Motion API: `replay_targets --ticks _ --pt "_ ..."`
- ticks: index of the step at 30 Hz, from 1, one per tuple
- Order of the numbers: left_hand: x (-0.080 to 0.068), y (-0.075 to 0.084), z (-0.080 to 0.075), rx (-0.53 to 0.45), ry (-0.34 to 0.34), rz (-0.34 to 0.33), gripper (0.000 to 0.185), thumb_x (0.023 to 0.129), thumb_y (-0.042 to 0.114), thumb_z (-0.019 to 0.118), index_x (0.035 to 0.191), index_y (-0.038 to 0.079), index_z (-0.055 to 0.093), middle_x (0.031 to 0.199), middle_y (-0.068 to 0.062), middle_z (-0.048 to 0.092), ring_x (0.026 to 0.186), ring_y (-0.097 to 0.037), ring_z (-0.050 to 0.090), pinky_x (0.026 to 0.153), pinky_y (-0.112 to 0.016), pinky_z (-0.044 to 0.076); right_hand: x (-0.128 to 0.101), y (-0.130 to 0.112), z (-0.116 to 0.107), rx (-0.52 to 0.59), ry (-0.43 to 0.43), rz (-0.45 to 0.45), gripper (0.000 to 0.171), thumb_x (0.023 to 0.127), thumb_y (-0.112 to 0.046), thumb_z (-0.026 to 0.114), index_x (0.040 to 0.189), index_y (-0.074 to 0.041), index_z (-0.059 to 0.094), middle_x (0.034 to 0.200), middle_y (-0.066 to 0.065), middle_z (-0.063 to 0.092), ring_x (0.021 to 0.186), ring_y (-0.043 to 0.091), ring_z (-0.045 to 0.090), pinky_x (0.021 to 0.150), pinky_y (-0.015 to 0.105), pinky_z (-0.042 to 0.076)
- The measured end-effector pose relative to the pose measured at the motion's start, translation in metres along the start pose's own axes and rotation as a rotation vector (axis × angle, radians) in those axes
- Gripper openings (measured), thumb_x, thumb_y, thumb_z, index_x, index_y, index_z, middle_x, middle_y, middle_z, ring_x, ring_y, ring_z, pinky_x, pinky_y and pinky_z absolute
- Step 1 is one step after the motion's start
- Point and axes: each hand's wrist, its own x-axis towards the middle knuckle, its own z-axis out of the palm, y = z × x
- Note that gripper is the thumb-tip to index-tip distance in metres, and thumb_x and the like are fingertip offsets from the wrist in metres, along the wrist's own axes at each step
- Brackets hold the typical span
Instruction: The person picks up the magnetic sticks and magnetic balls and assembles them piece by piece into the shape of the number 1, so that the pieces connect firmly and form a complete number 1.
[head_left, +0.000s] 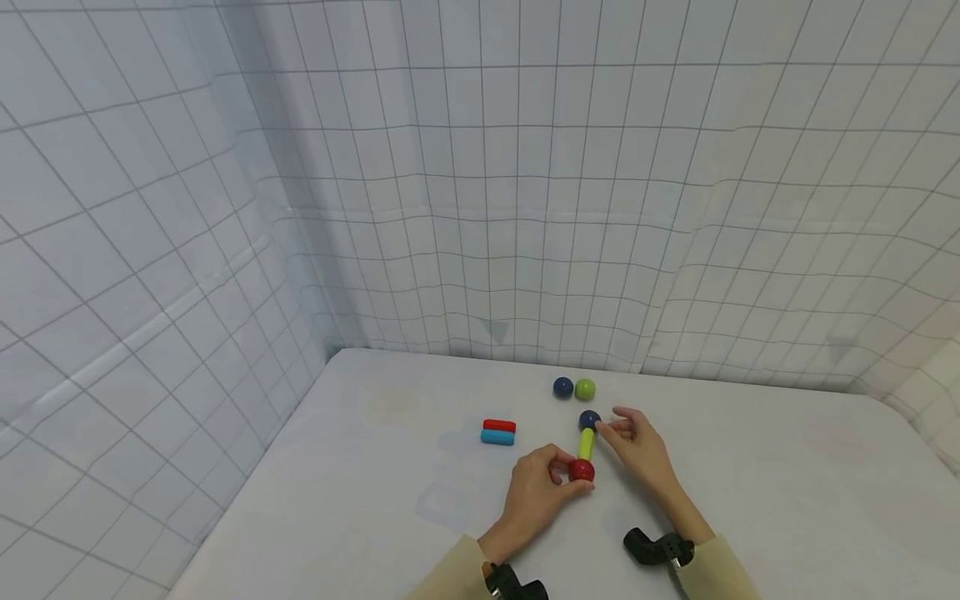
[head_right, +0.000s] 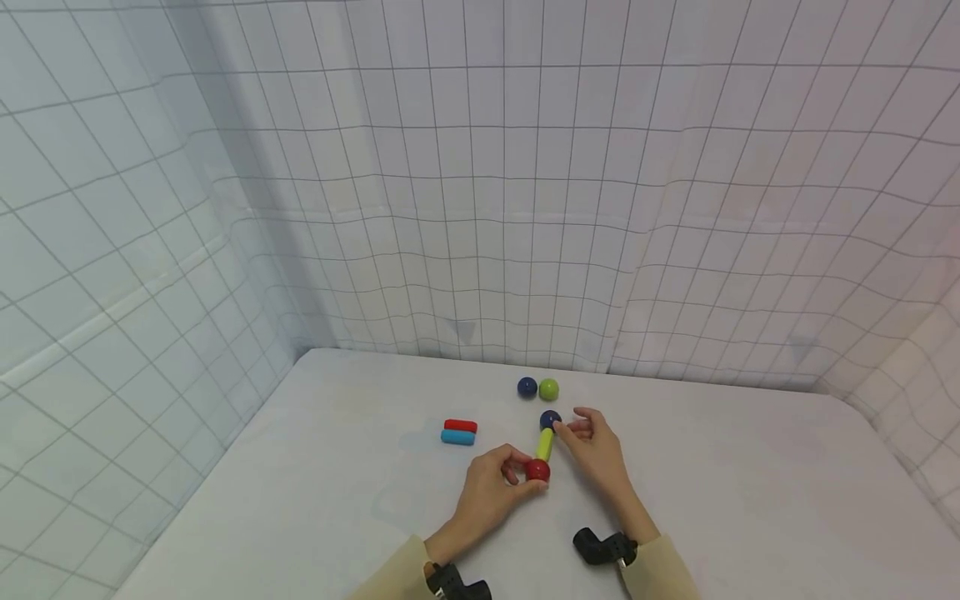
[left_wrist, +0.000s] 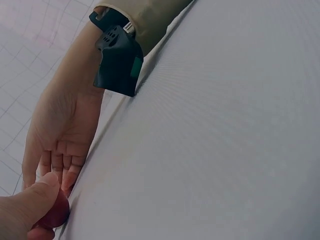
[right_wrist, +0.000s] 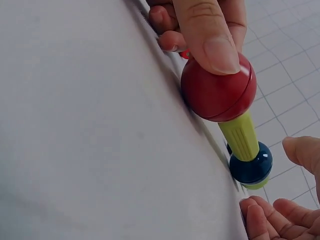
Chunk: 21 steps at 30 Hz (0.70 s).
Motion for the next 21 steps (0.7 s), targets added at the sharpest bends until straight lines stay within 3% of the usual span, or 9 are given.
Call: replay_targets --ticks 14,21 --pt "0.001 -0.002 0.002 0.004 0.021 0.004 0.034 0.066 0.039 0.080 0.090 0.019 0.066 0.075 0.011 0.065 0.058 0.002 0.043 0.053 -0.016 0.035 -0.017 0.000 -0.006 -0.012 -0.031 -0.012 0.045 0.083 -0.043 0.065 0.110 -0.006 0.061 0.092 0.004 0.065 0.080 0.011 0.058 0.069 0.024 0.045" --pt "0.002 -0.003 0.003 -0.013 0.013 -0.008 0.034 0.066 0.040 0.080 0.090 0.020 0.066 0.076 0.013 0.065 0.058 0.002 0.044 0.053 -0.016 0.036 -0.023 -0.003 -0.007 0.051 -0.087 0.015 0.041 0.081 -0.040 0.068 0.102 -0.006 0.064 0.084 0.003 0.065 0.069 0.011 0.057 0.057 0.022 0.045"
